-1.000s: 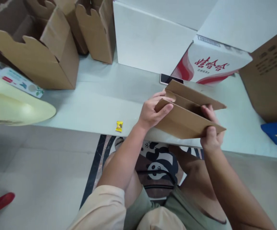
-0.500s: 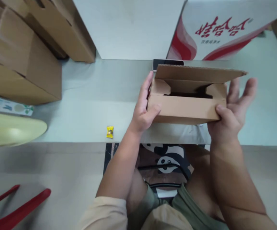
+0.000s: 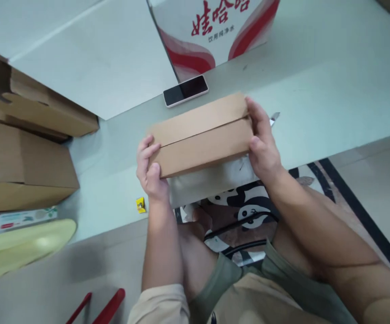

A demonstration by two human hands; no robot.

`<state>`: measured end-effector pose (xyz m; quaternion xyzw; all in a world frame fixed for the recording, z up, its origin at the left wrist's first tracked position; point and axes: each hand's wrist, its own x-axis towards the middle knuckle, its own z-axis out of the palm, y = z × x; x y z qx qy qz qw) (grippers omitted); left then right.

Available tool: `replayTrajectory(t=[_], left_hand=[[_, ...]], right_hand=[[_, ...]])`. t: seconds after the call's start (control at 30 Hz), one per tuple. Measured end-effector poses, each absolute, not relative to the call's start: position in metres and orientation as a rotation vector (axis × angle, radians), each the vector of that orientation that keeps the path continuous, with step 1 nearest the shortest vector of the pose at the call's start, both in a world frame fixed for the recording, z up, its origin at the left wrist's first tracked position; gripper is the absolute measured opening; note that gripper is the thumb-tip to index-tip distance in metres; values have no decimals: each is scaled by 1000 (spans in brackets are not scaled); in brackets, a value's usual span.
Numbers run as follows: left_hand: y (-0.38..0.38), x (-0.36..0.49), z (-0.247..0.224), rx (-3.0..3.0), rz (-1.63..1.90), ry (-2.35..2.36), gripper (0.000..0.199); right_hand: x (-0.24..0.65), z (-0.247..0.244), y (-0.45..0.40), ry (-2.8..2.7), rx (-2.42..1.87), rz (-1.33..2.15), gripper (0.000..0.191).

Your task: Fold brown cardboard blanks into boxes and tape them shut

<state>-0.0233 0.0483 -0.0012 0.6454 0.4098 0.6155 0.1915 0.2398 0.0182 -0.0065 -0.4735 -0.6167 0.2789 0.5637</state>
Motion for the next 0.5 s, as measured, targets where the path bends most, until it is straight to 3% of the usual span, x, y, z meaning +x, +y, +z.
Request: replayTrajectory(t=[0.17,0.27,0.5], left_hand=[[52,-28,1,1313,1940,1062,32],[49,-27,7,1007,1921,994,29],[24,-3,-1,721,1353,1022,28]], right_hand=[[247,-18,10,-1262,-1199,1070,73],[243,-21,1,-1310,-1041,1264,77],[220,-31,-16,-1591,-947,867,89]])
